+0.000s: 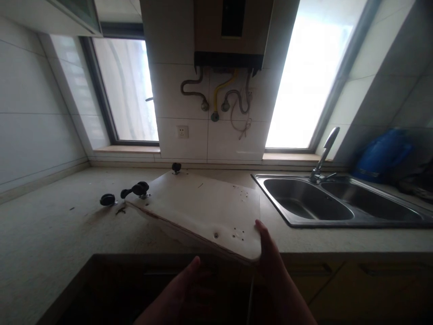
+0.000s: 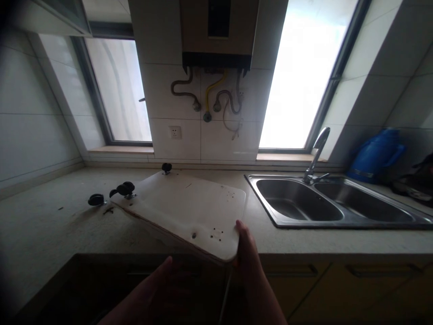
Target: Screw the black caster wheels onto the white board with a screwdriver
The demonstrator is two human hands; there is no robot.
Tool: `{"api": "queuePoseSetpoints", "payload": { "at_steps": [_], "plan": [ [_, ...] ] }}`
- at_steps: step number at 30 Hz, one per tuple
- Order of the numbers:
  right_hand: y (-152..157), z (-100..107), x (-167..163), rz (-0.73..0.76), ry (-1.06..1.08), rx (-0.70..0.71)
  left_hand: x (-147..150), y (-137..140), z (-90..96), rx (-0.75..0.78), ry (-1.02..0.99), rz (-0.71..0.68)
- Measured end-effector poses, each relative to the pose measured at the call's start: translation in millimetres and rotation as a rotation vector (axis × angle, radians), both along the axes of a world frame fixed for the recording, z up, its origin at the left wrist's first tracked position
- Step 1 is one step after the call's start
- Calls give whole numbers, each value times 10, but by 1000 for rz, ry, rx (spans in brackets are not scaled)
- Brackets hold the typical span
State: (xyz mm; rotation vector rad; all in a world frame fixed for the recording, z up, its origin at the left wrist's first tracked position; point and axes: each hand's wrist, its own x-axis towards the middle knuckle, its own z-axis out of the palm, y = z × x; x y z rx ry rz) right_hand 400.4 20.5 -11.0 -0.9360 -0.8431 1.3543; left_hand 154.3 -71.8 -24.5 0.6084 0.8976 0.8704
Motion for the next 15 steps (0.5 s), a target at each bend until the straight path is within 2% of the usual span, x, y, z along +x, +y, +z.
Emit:
{"api": "queuePoseSetpoints", "payload": {
  "at_steps": [2,5,10,15],
  "plan": [
    [-98,-15,-78,27,55,-64,124,21,111,1,-64,-46],
    [-208,-39,-215,77,154,-166,299,74,190,103,-227,-38],
    [-275,-95,-342,-7,160,-160,463,143,130,144,-385,141],
    [-166,-184,-199,-3,11,-141,424,122,163,143,-332,268]
  ]
}}
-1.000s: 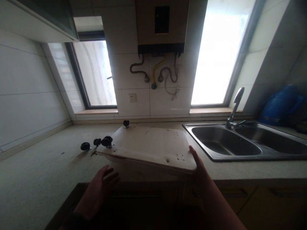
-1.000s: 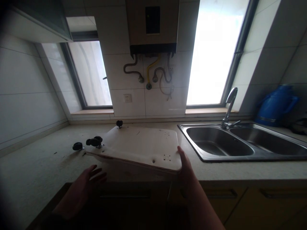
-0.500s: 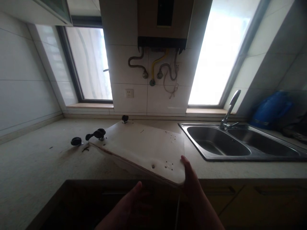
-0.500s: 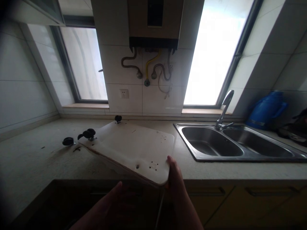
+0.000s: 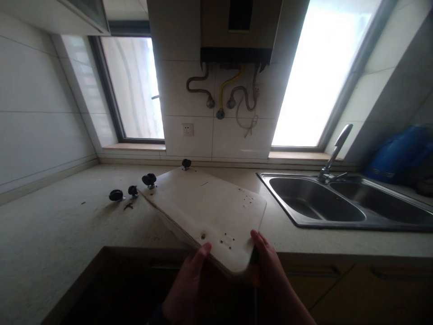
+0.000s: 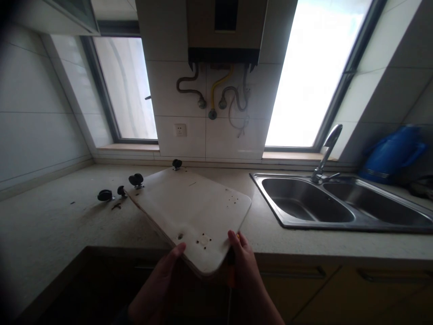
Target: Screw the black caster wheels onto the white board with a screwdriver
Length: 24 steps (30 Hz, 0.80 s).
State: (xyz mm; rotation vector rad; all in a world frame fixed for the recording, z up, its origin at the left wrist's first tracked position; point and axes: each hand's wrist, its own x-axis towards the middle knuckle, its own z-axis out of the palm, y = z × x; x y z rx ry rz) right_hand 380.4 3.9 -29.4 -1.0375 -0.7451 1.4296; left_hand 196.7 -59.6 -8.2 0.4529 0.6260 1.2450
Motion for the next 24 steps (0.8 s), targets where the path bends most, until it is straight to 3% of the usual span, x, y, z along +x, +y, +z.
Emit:
{"api": "queuePoseSetpoints", "payload": {
  "at_steps": [3,10,19,24],
  "plan": [
    [68,-24,175,-53,-37,42,-121,-19,31,-57,18,33],
    [42,95,531,-103,-57,20,-580,-52,84,-100,57,-37],
    [144,133,582,-89,24,-29,-824,-137,99,-57,42,-106],
    [150,205,576,-23,13,24,-916,-197,168,-122,49,-167]
  ]
}}
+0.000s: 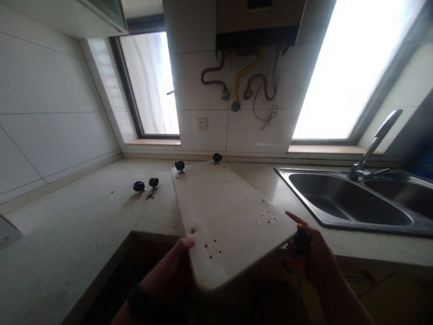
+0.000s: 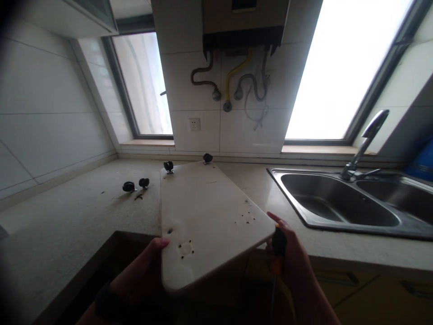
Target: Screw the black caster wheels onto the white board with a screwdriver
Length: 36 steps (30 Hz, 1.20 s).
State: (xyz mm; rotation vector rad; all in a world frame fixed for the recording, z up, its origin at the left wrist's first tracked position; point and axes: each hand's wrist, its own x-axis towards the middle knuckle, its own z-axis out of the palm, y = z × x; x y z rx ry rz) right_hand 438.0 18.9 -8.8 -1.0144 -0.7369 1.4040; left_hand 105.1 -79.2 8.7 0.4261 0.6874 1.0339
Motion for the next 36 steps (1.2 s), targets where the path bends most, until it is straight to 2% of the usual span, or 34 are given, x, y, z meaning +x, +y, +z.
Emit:
{"api": "queuePoseSetpoints", "payload": {
  "at_steps": [5,9,15,19,24,29,36],
  "plan": [
    [-33,-75,40,89,-52,20,-37,-8,88,-85,24,12],
    [-74,-142,41,97,-163,91,-105,54,99,-88,69,53],
    [-201,-11,-94,150,-296,124,-343,174,158,131,599,318],
    [-252,54,-158,217,-453,246,-565,208,188,218,735,405],
    [-194,-21,-153,220,-623,328,-690,117,43,333,873,434],
    [-133,-133,-129,245,-649,335,-641,63,-130,370,1002,490],
    [-135,-83,-218,245,-642,337,-720,279,-129,444,1006,472]
  ]
}}
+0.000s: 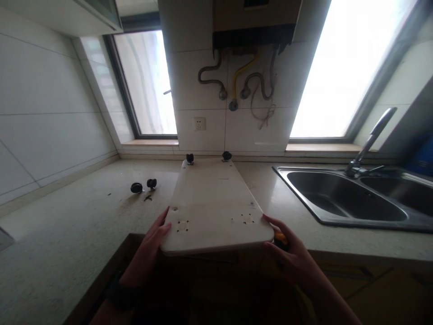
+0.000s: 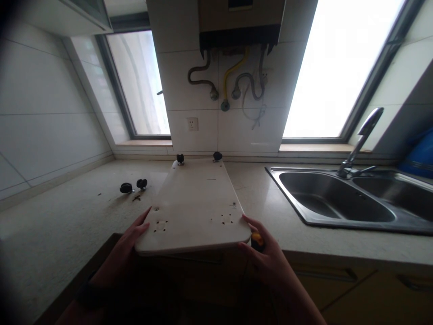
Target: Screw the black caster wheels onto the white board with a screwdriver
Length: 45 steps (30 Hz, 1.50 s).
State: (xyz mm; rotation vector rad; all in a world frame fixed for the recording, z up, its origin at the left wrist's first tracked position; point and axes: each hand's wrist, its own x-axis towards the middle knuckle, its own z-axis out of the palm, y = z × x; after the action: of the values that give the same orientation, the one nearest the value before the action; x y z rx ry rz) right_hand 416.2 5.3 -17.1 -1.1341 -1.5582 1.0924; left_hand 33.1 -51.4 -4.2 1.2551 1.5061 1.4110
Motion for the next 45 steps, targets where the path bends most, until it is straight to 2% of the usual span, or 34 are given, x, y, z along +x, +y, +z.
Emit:
{"api": "queuePoseSetpoints", "payload": {
  "at_steps": [11,16,20,26,29,35,37,41,45],
  "plan": [
    [80,159,-312,-93,-21,-58,-138,619,37,65,-177,-150],
    [237,143,-354,-44,-53,-87,-194,831,-33,79,-224,-164],
    [330,85,-408,-31,-73,-127,-280,943,-128,32,-222,-157],
    [386,26,-468,-70,-66,-59,-352,1013,-198,34,-237,-181],
    [384,18,-489,-59,-63,-82,-363,1023,-200,50,-217,-175],
    [369,-14,-512,-45,-63,-123,-385,993,-232,38,-105,-33],
    [366,-25,-512,-44,-60,-112,-383,973,-242,71,-93,-40],
    [354,-8,-536,-45,-25,-84,-348,946,-240,164,-155,-70],
    [341,54,-588,-70,50,-79,-289,932,-197,168,-238,-73]
  ]
}}
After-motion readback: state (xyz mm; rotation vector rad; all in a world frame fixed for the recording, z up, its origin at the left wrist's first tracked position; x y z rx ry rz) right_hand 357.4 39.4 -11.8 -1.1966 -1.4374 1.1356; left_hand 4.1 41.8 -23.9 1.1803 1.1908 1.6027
